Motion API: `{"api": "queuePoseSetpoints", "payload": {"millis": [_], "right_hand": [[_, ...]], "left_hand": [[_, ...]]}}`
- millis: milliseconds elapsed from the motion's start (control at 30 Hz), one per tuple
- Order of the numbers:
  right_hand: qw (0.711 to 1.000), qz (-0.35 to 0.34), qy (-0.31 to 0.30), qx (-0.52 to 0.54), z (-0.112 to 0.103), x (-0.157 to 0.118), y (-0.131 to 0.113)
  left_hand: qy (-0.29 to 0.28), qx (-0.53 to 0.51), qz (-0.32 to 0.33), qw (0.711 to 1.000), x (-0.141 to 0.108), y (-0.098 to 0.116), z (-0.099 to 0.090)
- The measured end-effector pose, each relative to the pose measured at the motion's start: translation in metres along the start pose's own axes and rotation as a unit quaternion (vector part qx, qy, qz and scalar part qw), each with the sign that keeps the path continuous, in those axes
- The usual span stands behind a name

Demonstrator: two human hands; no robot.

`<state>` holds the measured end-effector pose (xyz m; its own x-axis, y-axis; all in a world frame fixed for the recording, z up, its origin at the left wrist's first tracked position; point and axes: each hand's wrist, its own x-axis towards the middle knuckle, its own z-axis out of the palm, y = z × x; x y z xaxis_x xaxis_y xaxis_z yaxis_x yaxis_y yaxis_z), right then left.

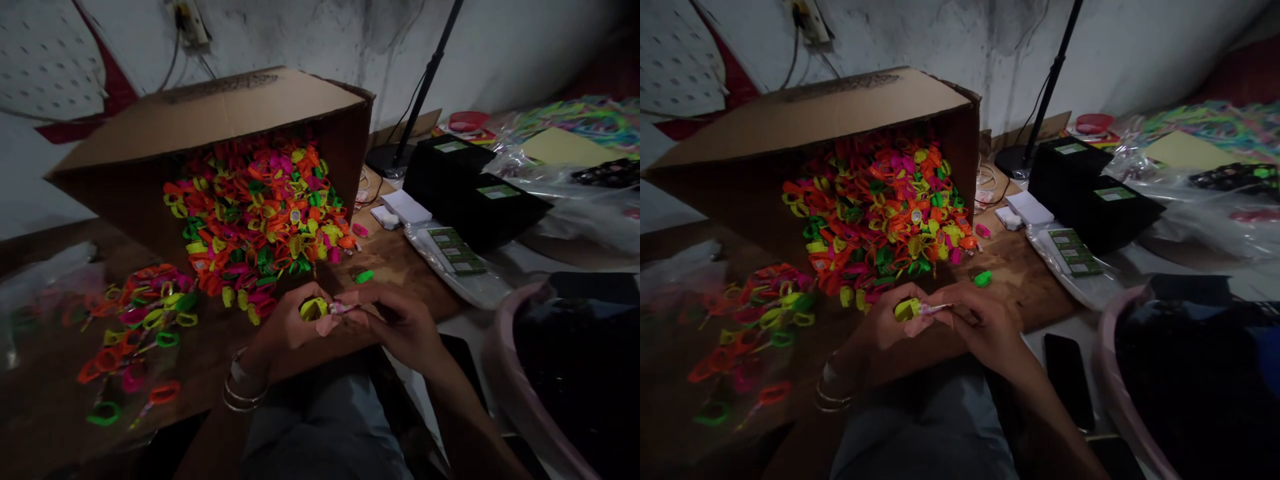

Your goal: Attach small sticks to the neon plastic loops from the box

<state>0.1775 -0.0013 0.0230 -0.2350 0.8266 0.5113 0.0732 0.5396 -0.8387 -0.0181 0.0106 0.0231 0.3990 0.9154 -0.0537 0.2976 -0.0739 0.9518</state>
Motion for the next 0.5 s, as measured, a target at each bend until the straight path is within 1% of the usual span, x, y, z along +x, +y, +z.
{"api": "queuePoseSetpoints", "payload": {"millis": [67,100,267,367,433,500], "right_hand": [[0.999,-0.021,-0.024,-0.003,-0.001,0.003,0.001],[0.999,-0.03,-0.034,-0.005,-0.001,0.004,0.002],[0.997,-0.028,-0.069,-0.011,-0.005,0.005,0.007],[0.997,-0.027,-0.072,-0.021,-0.008,0.005,0.008],[0.996,-0.032,-0.072,-0.047,-0.009,0.005,0.008],[0.993,-0.055,-0.064,-0.087,-0.005,0.003,0.01]], "left_hand": [[-0.026,-0.03,-0.048,0.998,-0.002,0.003,0.002],[-0.032,-0.041,-0.061,0.997,-0.003,0.005,0.002],[-0.028,-0.031,-0.074,0.996,-0.007,0.012,0.004],[-0.027,-0.037,-0.091,0.995,-0.008,0.014,0.002],[-0.02,-0.046,-0.087,0.995,-0.008,0.014,0.001],[-0.007,-0.079,-0.091,0.993,-0.007,0.012,0.004]]}}
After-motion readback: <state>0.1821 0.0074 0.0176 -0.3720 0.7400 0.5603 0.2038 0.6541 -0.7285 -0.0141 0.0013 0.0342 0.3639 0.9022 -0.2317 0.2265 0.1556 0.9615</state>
